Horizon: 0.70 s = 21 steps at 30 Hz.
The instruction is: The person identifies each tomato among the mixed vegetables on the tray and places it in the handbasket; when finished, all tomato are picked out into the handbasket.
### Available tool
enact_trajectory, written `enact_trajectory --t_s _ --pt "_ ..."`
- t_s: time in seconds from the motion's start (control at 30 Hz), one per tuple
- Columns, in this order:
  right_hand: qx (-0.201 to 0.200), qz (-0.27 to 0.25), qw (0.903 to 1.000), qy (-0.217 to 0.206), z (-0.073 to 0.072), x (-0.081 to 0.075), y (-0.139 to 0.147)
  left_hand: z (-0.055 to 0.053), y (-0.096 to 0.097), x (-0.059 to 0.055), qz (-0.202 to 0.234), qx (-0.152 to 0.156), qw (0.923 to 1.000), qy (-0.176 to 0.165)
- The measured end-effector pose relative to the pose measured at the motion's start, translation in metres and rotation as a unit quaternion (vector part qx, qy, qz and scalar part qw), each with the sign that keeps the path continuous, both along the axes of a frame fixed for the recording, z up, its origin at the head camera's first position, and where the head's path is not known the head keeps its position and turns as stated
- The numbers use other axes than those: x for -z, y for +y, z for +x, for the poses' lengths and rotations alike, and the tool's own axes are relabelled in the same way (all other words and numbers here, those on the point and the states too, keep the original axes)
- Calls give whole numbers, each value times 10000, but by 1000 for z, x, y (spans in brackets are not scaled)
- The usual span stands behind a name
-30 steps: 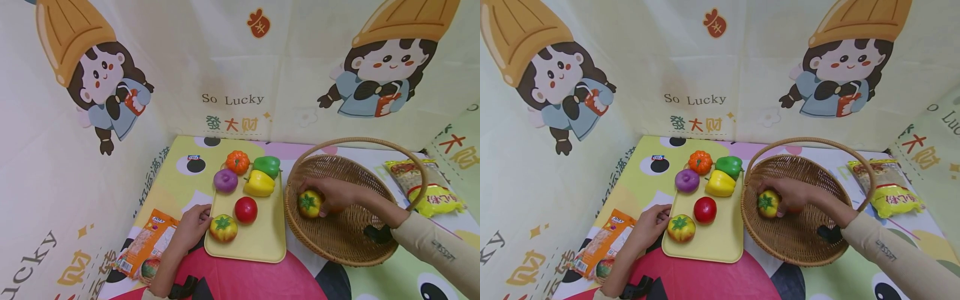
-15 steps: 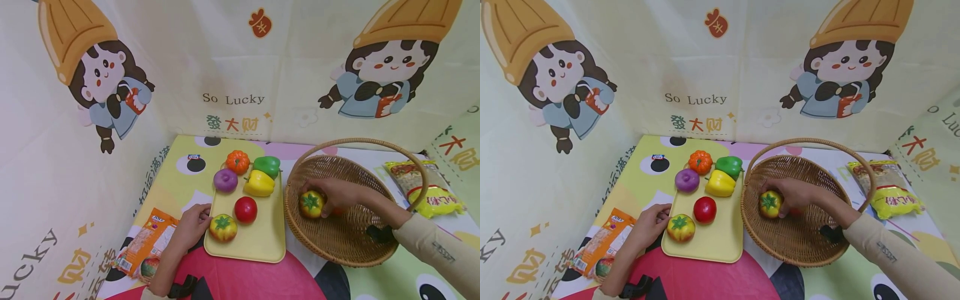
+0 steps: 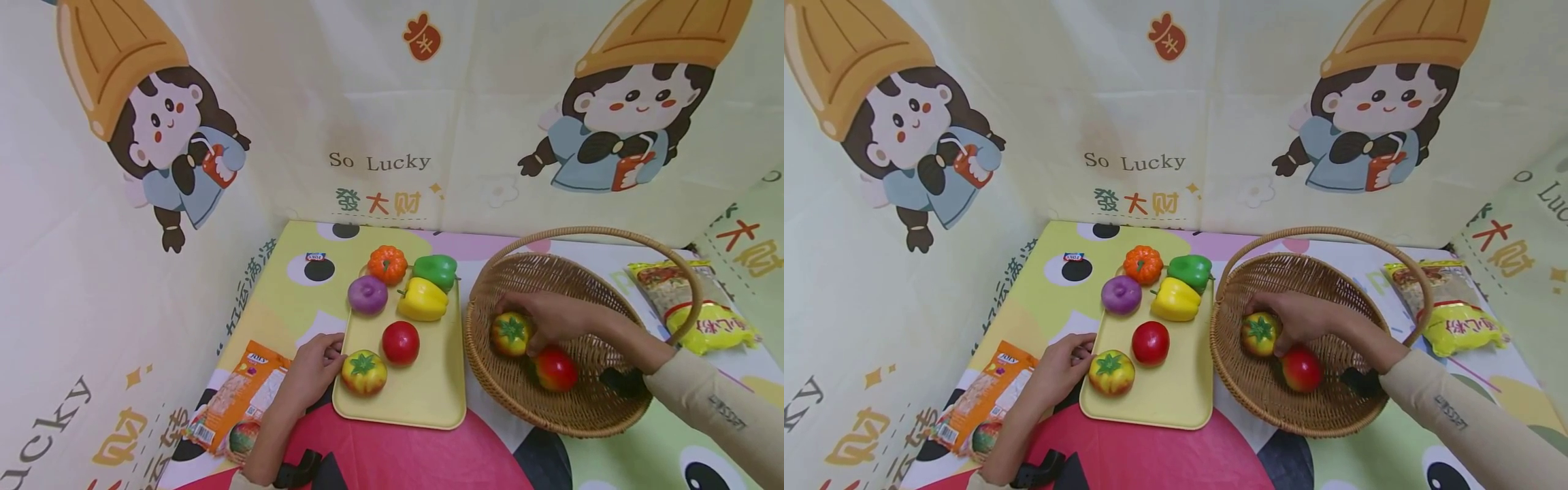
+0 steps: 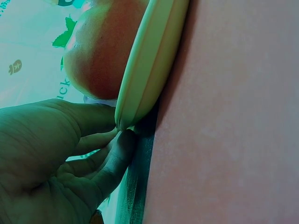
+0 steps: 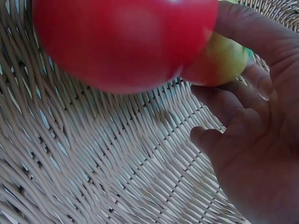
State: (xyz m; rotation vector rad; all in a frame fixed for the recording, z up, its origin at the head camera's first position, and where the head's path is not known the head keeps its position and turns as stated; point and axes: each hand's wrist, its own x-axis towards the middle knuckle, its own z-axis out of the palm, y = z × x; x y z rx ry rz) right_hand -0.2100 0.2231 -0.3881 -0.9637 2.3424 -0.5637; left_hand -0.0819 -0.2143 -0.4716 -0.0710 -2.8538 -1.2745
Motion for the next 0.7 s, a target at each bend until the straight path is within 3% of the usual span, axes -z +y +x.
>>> enact_trajectory --t_s 0.7 --pt "118 63 9996 -241 -1 -3 1 -1 0 0 -38 -27 10000 -42"
